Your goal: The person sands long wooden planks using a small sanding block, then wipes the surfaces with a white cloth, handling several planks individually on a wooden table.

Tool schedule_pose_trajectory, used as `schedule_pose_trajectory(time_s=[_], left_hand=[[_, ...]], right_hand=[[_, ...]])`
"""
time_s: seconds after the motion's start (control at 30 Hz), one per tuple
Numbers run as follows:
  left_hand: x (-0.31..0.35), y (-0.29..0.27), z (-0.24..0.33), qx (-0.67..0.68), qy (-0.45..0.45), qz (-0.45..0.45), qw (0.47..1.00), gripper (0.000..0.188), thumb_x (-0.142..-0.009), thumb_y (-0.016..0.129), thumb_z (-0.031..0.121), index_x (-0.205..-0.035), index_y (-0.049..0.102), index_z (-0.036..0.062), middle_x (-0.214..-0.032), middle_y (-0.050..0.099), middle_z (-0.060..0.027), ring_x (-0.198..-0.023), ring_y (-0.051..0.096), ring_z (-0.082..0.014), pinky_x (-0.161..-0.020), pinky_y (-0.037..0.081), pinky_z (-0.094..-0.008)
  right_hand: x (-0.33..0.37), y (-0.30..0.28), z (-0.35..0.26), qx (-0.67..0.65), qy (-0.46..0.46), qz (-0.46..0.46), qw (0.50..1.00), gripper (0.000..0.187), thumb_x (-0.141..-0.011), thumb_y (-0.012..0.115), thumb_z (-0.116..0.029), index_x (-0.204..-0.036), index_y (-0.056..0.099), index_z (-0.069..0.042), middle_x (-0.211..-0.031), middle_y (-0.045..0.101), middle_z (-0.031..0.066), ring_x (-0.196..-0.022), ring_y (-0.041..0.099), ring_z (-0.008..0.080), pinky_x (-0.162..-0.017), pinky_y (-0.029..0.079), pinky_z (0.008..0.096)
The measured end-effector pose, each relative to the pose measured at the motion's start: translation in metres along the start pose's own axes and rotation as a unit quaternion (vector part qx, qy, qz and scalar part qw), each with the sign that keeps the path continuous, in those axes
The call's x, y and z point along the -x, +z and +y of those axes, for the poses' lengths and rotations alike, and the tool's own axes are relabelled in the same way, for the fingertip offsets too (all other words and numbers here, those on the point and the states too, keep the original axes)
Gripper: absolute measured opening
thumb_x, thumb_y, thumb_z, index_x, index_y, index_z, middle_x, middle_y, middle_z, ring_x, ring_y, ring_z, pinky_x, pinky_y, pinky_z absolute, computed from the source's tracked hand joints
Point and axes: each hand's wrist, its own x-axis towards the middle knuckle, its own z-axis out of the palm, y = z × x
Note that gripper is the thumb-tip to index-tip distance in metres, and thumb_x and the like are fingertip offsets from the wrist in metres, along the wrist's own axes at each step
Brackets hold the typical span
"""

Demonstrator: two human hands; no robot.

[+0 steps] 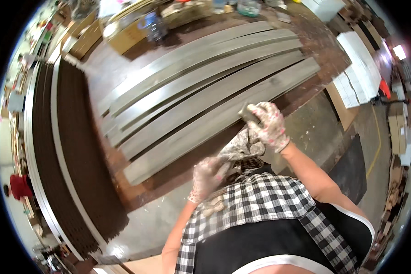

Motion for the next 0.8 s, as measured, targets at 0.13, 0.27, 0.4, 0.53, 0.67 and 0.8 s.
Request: schedule_pose_trajectory(time_s=[0.13,0.27,0.4,0.53,0.67,0.8], left_hand=[[-0.045,-0.001,0.043,-0.101,-0.022,-0.175,0.979,0.037,-0.082,0.072,0.022,-0.116,0.066,0.0093,-0.114,0.066,-0.0146,-0.101,0.066,-0.0346,-0.085,0.055,-0.0415],[-0.057,-0.028,0.077,-0.135,-0.067,-0.114,0.982,0.026,-0.086,0.071,0.014,-0.112,0.071,0.0111,-0.116,0.069,-0.0111,-0.101,0.069,-0.0306,-0.086,0.056,-0.0388],[-0.054,-0.048,0.056,-0.276,-0.045,0.015,0.96,0.042,-0.081,0.076,0.019,-0.12,0.066,0.0083,-0.116,0.066,-0.0139,-0.11,0.061,-0.0336,-0.095,0.049,-0.0438],[-0.053,-0.055,0.035,-0.331,-0.049,0.017,0.942,0.072,-0.07,0.08,0.019,-0.136,0.054,0.0046,-0.128,0.059,-0.0173,-0.122,0.053,-0.0369,-0.106,0.04,-0.049],[-0.041,-0.066,0.015,-0.344,-0.064,-0.027,0.936,0.087,-0.066,0.081,0.025,-0.143,0.046,0.0066,-0.13,0.057,-0.0174,-0.119,0.053,-0.0374,-0.104,0.039,-0.0482],[-0.053,-0.051,0.015,-0.329,-0.045,-0.035,0.942,0.094,-0.058,0.084,0.011,-0.144,0.046,0.0096,-0.129,0.058,-0.0128,-0.116,0.054,-0.0343,-0.102,0.04,-0.0472]], right_hand=[[0.007,-0.034,0.082,0.046,0.119,0.04,0.991,0.049,-0.076,0.077,-0.02,-0.123,0.065,-0.014,-0.109,0.059,0.0149,-0.102,0.058,0.0346,-0.091,0.049,0.0445],[0.008,-0.078,0.173,0.074,0.172,0.075,0.979,0.047,-0.078,0.077,-0.021,-0.123,0.066,-0.014,-0.112,0.06,0.0149,-0.105,0.059,0.0329,-0.095,0.048,0.042],[-0.005,-0.121,0.252,0.148,0.262,0.098,0.949,0.041,-0.082,0.074,-0.026,-0.119,0.067,-0.01,-0.113,0.063,0.0155,-0.106,0.061,0.0318,-0.095,0.048,0.0409],[-0.024,-0.134,0.26,0.161,0.267,0.19,0.931,0.039,-0.084,0.073,-0.032,-0.116,0.068,-0.009,-0.111,0.064,0.0136,-0.104,0.062,0.0309,-0.093,0.05,0.0403],[-0.051,-0.095,0.097,-0.101,0.009,0.037,0.994,0.035,-0.078,0.074,-0.023,-0.111,0.07,-0.012,-0.106,0.069,0.006,-0.101,0.064,0.0241,-0.095,0.052,0.0384],[-0.021,-0.014,-0.022,-0.134,-0.154,-0.025,0.979,0.04,-0.077,0.075,-0.028,-0.115,0.066,-0.018,-0.1,0.063,0.0039,-0.08,0.058,0.0185,-0.067,0.047,0.0348]])
